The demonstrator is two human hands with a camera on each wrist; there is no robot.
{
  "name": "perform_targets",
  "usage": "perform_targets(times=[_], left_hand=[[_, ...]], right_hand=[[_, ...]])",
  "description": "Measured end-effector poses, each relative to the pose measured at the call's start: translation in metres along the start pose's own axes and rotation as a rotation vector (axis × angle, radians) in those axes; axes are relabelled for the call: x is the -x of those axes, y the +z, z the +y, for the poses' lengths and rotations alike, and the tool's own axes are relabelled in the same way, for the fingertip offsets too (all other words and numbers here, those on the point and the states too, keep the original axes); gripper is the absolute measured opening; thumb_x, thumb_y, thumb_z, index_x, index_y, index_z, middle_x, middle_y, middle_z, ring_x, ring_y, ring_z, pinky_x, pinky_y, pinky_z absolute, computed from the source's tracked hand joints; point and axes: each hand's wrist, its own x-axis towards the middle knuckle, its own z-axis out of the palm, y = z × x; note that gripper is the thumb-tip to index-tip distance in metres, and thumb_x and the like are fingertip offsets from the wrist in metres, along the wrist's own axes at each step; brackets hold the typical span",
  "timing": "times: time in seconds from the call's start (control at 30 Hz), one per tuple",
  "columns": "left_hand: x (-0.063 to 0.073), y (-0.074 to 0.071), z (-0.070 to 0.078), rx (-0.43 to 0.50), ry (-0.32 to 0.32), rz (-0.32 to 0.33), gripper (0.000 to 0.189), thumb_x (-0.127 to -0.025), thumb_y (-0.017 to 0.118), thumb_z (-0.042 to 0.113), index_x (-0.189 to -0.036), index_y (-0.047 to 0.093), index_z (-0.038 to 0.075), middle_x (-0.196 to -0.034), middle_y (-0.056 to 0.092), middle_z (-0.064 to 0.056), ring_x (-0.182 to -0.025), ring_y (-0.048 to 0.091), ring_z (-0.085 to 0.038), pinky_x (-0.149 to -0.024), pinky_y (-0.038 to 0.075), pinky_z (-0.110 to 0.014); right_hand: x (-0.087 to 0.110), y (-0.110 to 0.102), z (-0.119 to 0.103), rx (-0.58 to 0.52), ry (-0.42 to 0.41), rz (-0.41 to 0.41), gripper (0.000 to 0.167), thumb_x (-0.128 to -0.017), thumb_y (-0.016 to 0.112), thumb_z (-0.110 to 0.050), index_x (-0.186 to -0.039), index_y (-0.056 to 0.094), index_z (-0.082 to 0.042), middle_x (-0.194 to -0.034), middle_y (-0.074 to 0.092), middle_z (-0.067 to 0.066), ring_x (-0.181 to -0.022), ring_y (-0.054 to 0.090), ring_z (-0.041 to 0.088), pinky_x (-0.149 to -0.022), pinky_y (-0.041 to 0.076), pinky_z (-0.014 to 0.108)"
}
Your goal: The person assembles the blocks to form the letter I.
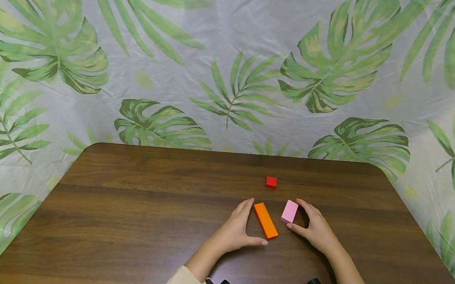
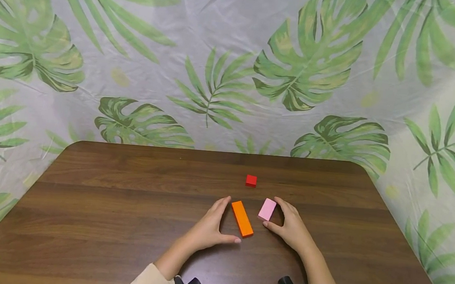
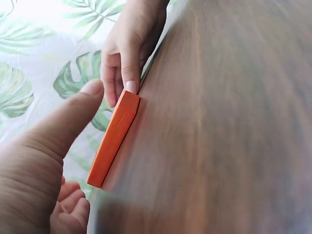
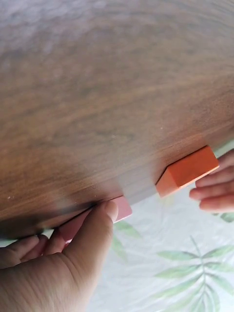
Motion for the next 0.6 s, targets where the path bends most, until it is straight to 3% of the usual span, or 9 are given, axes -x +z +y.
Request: perform_targets(times=[0.23,0.6], left_hand=[[-0.005,0.004,0.001,-0.036,-0.058,0.009,0.105,-0.064,0.076,0.049,-0.14,0.023,-0.001,-0.14,0.029,-0.016,-0.126,0.031,-0.03,-0.1,0.029,-0.042],[-0.008,0.011,0.003,-0.125,-0.032,0.036,0.101,-0.064,0.077,0.046,-0.138,0.028,-0.003,-0.136,0.035,-0.017,-0.123,0.035,-0.031,-0.1,0.03,-0.039]], right_hand=[[0.0,0.0,-0.001,-0.001,-0.007,-0.002,0.081,-0.074,0.07,-0.041,-0.134,0.035,0.0,-0.132,0.038,0.024,-0.12,0.032,0.041,-0.094,0.026,0.058],[0.001,0.0,-0.001,-0.002,-0.006,-0.002,0.08,-0.075,0.07,-0.041,-0.134,0.035,-0.001,-0.132,0.038,0.023,-0.12,0.032,0.041,-0.094,0.026,0.058]])
